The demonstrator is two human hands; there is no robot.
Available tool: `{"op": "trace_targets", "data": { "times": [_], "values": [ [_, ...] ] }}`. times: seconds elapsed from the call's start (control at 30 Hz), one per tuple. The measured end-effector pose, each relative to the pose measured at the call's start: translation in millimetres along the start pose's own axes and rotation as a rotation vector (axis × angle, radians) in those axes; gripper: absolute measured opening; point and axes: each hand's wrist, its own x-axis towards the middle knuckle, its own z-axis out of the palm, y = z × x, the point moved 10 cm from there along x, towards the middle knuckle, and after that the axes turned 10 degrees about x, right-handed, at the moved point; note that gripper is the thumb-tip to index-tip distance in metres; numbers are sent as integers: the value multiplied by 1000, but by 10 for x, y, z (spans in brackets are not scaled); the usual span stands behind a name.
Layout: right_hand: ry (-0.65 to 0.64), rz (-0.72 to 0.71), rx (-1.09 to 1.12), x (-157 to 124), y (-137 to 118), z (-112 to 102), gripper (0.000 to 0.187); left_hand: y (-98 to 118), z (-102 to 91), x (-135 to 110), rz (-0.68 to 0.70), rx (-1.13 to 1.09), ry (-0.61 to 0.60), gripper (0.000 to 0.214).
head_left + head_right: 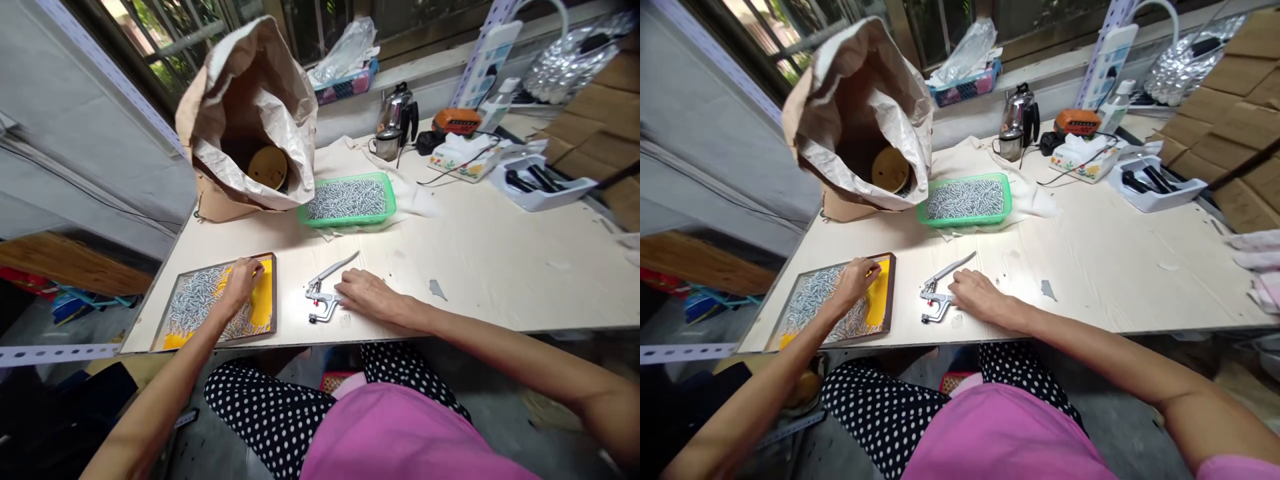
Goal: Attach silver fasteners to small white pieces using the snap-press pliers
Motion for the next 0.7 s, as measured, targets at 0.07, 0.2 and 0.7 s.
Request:
{"op": "trace_targets", "data": {
  "times": [0.07, 0.2, 0.7],
  "values": [
    [-22, 48, -2, -52, 48, 136, 15, 222, -15, -156, -72, -249, -14, 19],
    [-43, 50, -40, -36, 152, 271, 13, 762, 296, -527, -192, -686, -233, 31],
    [-29, -46, -108, -134, 104, 250, 22, 1108, 835, -797, -416, -1040, -461, 46]
  ]
}}
